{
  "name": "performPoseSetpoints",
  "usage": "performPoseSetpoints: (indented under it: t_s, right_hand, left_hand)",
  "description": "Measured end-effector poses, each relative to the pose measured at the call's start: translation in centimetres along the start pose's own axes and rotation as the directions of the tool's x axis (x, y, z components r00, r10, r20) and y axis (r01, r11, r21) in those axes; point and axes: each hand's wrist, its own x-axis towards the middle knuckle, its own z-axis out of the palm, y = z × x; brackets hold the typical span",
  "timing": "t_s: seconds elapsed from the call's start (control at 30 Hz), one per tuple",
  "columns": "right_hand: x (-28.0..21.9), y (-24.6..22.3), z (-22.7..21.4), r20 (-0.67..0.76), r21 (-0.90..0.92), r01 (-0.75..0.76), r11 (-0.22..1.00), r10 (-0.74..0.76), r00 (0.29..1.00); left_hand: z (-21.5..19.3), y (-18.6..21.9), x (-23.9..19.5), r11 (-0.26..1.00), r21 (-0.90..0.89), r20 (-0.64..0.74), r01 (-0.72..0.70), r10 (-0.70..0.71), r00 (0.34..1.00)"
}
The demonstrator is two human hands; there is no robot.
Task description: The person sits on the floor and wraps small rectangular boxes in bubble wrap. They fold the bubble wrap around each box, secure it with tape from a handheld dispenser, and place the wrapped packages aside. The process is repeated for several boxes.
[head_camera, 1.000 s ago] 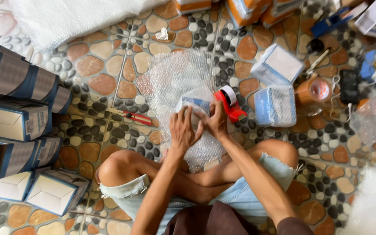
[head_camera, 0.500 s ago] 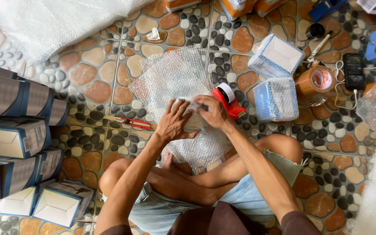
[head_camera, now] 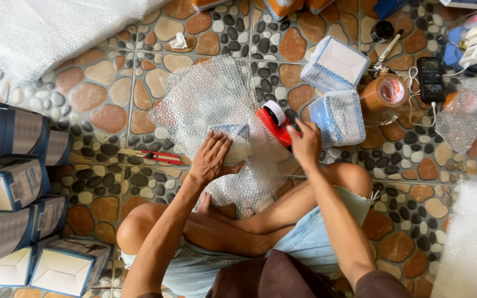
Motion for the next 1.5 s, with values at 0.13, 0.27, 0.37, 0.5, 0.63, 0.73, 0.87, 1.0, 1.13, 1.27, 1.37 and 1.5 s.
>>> performPoseSetpoints:
  t_s: [0.13, 0.27, 0.37, 0.5, 0.63, 0.73, 0.87, 1.0, 1.13, 1.27, 1.37, 1.5]
  right_hand:
    - [0.0, 8.8, 2.8, 0.303, -0.040, -0.174, 0.984, 0.178, 0.936]
    - [-1.3, 4.5, 0.9, 0.284, 0.245, -0.489, 0.837, 0.420, 0.862]
    - [-3.8, 6.6, 2.1, 0.341, 0.446, -0.651, 0.614, 0.556, 0.758]
    - [-3.5, 10.7, 2.1, 0.334, -0.487, -0.408, 0.773, 0.596, 0.730]
    - [-2.9, 0.4, -1.2, 0.477, -0.383, -0.425, 0.821, 0.569, 0.670]
    - [-1.3, -10.3, -1.8, 0.495, 0.375, -0.484, 0.791, 0.271, 0.826]
    - [1.5, -16.3, 2.5, 0.603, 0.228, -0.355, 0.906, 0.155, 0.782]
    - [1.5, -16.2, 4.1, 0.675, -0.257, 0.006, 0.966, 0.175, 0.716]
    - [1.1, -17.2, 1.2, 0.461, -0.207, 0.027, 0.978, 0.074, 0.884]
    - [-1.5, -11.7, 7.0, 0.395, 0.247, -0.317, 0.916, 0.204, 0.896]
    - [-2.5, -13.8, 4.2, 0.576, 0.407, -0.561, 0.721, 0.275, 0.770]
    - [-5.2, -13.1, 2.0, 0.625, 0.554, -0.593, 0.585, 0.178, 0.760]
  left_hand:
    - [0.4, -0.3, -0.1, 1.000, -0.004, -0.028, -0.014, 0.014, 1.000]
    - [0.4, -0.1, -0.3, 1.000, -0.017, -0.091, -0.027, 0.025, 0.996]
    - [0.7, -0.2, -0.2, 1.000, -0.006, -0.117, -0.012, 0.011, 0.993]
    - [0.9, -1.0, -0.1, 0.999, -0.015, -0.134, -0.033, 0.031, 0.991]
    - [0.2, -0.3, -0.2, 0.999, -0.041, -0.079, -0.015, 0.012, 0.997]
    - [0.5, 0.1, -0.5, 0.999, -0.031, -0.138, -0.016, 0.012, 0.990]
    - [0.4, 0.0, -0.5, 0.999, -0.035, -0.136, -0.027, 0.022, 0.990]
    - [0.6, 0.5, -0.6, 0.998, -0.066, -0.125, 0.017, -0.025, 0.992]
    - [0.4, 0.3, 0.0, 0.995, -0.080, -0.103, 0.056, -0.064, 0.993]
    - [-0.7, 1.1, 0.2, 0.998, 0.034, -0.016, 0.055, -0.055, 0.998]
    - [-2.1, 1.9, 0.8, 0.996, 0.058, 0.193, 0.072, -0.082, 0.978]
    - [-4.9, 2.4, 3.6, 0.952, 0.191, 0.639, 0.238, -0.304, 0.706]
